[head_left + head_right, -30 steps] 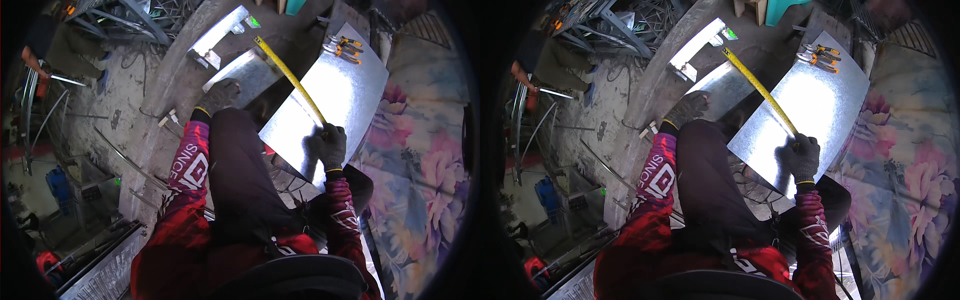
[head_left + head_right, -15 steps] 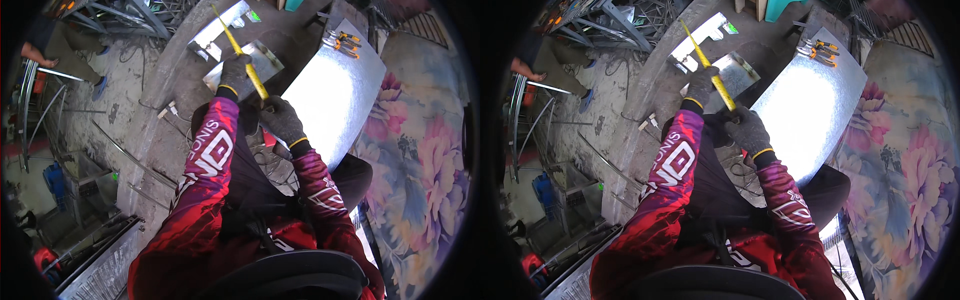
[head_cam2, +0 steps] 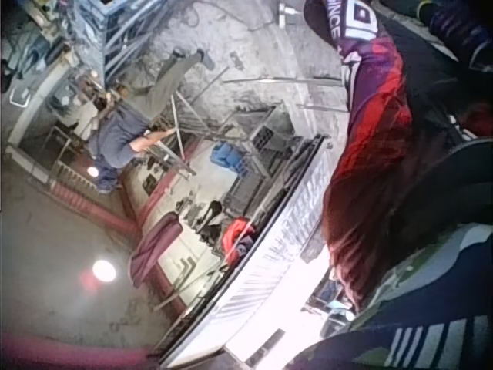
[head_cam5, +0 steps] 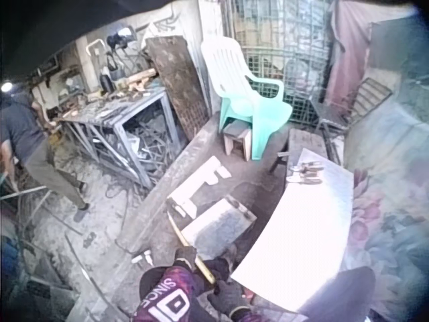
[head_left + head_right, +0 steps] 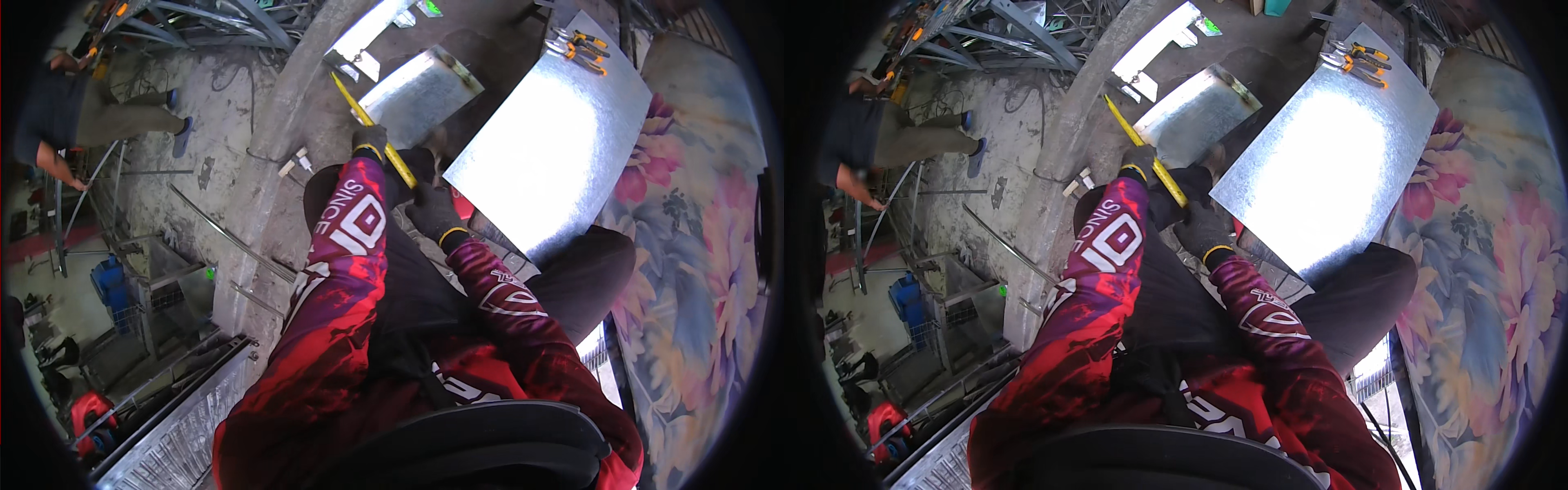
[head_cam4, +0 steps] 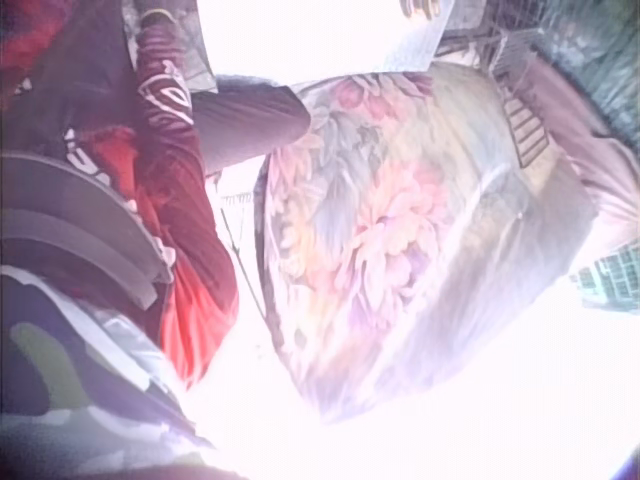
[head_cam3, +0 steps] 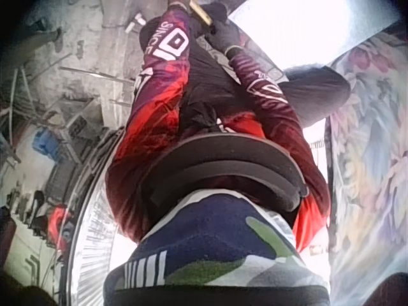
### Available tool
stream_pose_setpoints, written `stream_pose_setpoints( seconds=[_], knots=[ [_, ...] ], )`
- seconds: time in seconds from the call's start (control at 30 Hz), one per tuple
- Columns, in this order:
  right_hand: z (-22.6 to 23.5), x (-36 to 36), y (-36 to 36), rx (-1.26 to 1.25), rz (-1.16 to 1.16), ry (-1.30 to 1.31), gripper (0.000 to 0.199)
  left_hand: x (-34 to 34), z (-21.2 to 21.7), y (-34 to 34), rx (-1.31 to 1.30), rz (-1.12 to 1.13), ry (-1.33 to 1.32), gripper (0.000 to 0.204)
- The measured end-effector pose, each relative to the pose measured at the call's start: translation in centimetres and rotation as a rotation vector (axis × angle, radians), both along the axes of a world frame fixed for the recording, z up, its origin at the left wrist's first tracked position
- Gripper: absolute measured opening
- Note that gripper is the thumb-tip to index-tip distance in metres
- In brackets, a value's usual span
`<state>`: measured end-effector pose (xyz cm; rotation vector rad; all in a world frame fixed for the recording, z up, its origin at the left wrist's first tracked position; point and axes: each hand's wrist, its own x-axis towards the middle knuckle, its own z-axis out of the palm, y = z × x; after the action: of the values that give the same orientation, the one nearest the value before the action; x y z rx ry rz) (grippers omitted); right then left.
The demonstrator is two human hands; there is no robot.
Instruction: The recorder measures and marks a metal sheet for fabrication using a tape measure.
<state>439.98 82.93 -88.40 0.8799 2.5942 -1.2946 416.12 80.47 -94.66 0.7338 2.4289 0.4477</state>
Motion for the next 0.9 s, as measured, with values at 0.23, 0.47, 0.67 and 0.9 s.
stream_pose_setpoints(
  seconds=[0.23,0.47,0.67,0.9],
  knots=[
    [-4.8,-1.3,1.9,0.159,-0.275,-0.447,0.059,-0.4,-4.6,3.0,-0.239,0.089,-0.138,0.029],
    [-9.9,-0.4,2.0,0.128,-0.472,-0.522,0.06,-8.4,-5.3,5.6,-0.235,-0.22,0.217,0.029],
    [-12.4,-1.2,2.4,0.247,-0.492,-0.166,0.056,-12.6,6.1,6.5,0.743,0.287,-0.272,0.025],
    [-13.8,0.0,0.5,0.457,-0.552,-0.207,0.046,10.3,13.3,8.2,0.662,-0.603,-0.254,0.027]
  ],
)
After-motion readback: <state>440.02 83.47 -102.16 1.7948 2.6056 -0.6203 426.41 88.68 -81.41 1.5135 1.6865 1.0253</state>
